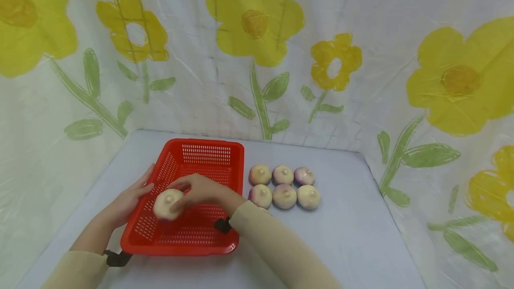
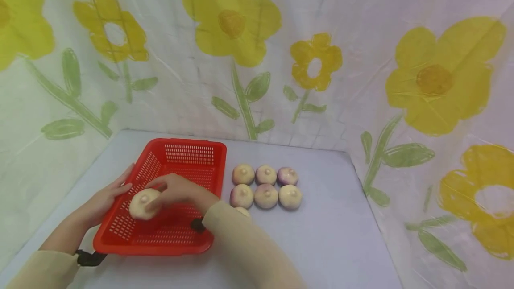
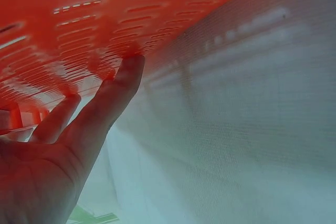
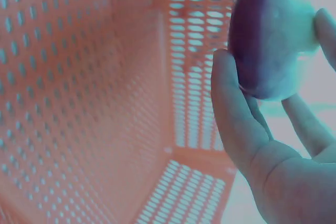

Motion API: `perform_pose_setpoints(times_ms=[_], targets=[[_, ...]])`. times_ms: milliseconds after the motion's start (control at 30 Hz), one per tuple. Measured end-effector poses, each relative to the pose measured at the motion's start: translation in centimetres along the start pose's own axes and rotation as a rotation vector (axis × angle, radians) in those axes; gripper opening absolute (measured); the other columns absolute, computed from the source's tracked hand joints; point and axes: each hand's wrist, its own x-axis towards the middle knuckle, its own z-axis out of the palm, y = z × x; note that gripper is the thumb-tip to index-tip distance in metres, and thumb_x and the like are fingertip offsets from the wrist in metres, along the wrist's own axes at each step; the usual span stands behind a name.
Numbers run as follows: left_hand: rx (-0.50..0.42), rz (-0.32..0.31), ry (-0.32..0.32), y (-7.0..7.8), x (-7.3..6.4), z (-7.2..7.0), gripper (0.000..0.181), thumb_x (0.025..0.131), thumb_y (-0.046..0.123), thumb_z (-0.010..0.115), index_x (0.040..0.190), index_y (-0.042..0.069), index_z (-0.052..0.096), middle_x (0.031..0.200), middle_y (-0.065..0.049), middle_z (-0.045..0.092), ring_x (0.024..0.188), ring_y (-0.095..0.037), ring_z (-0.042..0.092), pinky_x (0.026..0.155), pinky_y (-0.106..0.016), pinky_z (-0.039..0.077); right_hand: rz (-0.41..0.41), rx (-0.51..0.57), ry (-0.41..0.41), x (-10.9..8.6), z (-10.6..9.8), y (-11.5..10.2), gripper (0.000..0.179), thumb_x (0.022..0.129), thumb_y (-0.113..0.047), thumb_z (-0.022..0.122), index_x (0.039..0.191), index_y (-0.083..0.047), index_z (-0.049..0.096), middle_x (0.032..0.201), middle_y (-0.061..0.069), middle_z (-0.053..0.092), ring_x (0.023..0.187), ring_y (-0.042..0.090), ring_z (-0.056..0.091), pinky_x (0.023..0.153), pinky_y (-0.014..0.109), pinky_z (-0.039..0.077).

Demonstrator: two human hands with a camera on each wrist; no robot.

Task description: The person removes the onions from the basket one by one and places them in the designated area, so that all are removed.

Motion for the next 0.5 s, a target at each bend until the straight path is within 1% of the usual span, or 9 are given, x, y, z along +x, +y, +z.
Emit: perform_pose_setpoints(times_ms=[167,267,367,400,467,500], targets=[[0.014,-0.004,0.014,0.0,-0.1,-0.1,0.064,0.111,0.035,0.032,0.158,0.044,-0.011,0.167,-0.024,0.005,0.109,-0.016,0.069,0.089,-0.050,0.058,-0.078,0.049,0.047,-1.7,-1.6,0.3,0.047,0.078,-0.036,0.085,0.122,-0.040,0.069,0.111,-0.016,0.067,0.105,0.010,0.060,0.080,0.031,0.057],[0.020,-0.006,0.023,0.1,-0.2,-0.1,0.064,0.111,0.036,0.032,0.158,0.045,-0.011,0.167,-0.024,0.007,0.111,-0.025,0.069,0.089,-0.050,0.058,-0.109,0.035,0.081,-2.9,-2.4,0.4,0.047,0.080,-0.040,0.084,0.125,-0.041,0.068,0.112,-0.018,0.068,0.105,0.010,0.062,0.081,0.029,0.057],[0.022,-0.005,0.017,0.1,-0.2,0.0,0.065,0.111,0.036,0.032,0.158,0.045,-0.011,0.168,-0.022,0.006,0.113,-0.032,0.066,0.088,-0.050,0.059,-0.140,0.004,0.113,-4.4,-3.3,0.6,0.050,0.081,-0.041,0.083,0.129,-0.040,0.066,0.114,-0.019,0.068,0.103,0.009,0.064,0.082,0.026,0.056],[0.017,-0.002,0.009,0.1,-0.1,0.0,0.065,0.111,0.036,0.032,0.158,0.044,-0.012,0.167,-0.023,0.006,0.113,-0.035,0.065,0.088,-0.050,0.059,-0.146,0.000,0.126,-4.9,-3.7,0.6,0.051,0.081,-0.041,0.083,0.129,-0.039,0.066,0.115,-0.019,0.068,0.103,0.009,0.065,0.083,0.025,0.056],[0.004,-0.005,0.001,0.1,-0.1,0.1,0.065,0.111,0.036,0.032,0.158,0.044,-0.012,0.166,-0.021,0.012,0.112,-0.037,0.065,0.086,-0.050,0.060,-0.144,0.014,0.148,-6.0,-4.4,0.9,0.051,0.081,-0.040,0.083,0.130,-0.039,0.066,0.117,-0.019,0.068,0.103,0.008,0.066,0.084,0.026,0.056],[0.000,-0.003,-0.004,0.1,-0.1,0.1,0.065,0.111,0.036,0.032,0.158,0.043,-0.012,0.164,-0.020,0.017,0.110,-0.038,0.066,0.085,-0.050,0.060,-0.146,0.023,0.160,-6.6,-4.7,1.1,0.051,0.082,-0.039,0.083,0.129,-0.039,0.066,0.118,-0.019,0.068,0.103,0.009,0.067,0.084,0.027,0.057]])
